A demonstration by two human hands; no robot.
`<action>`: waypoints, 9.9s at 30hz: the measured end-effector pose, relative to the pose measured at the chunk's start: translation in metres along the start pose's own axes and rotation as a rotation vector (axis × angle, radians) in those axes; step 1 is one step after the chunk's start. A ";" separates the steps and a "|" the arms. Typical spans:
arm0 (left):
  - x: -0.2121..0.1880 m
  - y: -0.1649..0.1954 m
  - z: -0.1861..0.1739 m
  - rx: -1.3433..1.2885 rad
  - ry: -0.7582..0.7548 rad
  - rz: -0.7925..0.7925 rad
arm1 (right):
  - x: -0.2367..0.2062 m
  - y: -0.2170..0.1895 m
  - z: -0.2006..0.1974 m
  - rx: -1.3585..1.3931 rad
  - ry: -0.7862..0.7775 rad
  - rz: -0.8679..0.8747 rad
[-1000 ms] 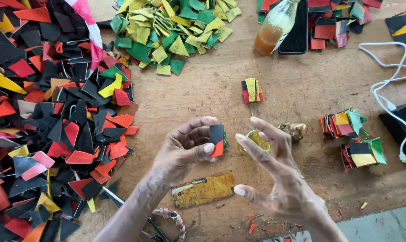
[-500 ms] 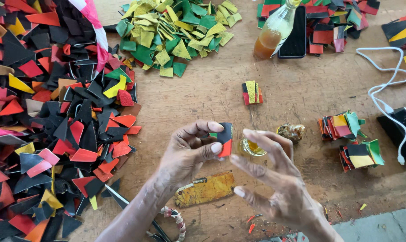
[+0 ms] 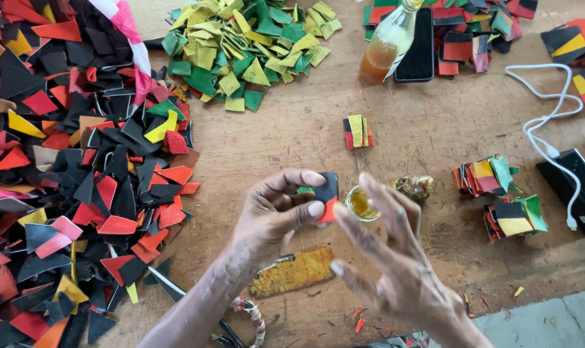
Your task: The person picks up small colored foam scraps one at a time from piles on the workbench, presses each piece into a small jar of liquid, and stacks the pieces into small piles. Scissors and a bottle sit on the table as the person continues stacking pieces.
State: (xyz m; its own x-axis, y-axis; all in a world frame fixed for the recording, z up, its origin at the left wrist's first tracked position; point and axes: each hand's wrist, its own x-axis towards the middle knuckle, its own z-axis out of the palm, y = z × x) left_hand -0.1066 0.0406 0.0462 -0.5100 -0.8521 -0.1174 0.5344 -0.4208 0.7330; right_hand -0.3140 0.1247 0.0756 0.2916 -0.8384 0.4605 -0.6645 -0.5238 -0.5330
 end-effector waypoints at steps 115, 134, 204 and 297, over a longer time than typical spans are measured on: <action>0.002 0.001 -0.006 0.155 0.007 0.008 | 0.006 0.013 -0.013 0.226 -0.084 0.145; 0.003 -0.006 -0.002 0.094 0.018 0.015 | 0.011 0.012 -0.002 0.054 -0.020 0.044; 0.034 0.043 -0.017 1.785 -0.140 0.191 | 0.039 0.070 -0.025 -0.208 -0.465 0.176; 0.154 -0.006 -0.042 1.171 -0.061 0.565 | -0.004 0.064 -0.020 -0.004 0.181 0.286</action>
State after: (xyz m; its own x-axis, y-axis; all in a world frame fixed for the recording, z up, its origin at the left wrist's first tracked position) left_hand -0.1597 -0.1011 -0.0048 -0.4551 -0.7930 0.4051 -0.2022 0.5351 0.8203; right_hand -0.3714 0.0974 0.0542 -0.0336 -0.9107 0.4118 -0.7046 -0.2706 -0.6560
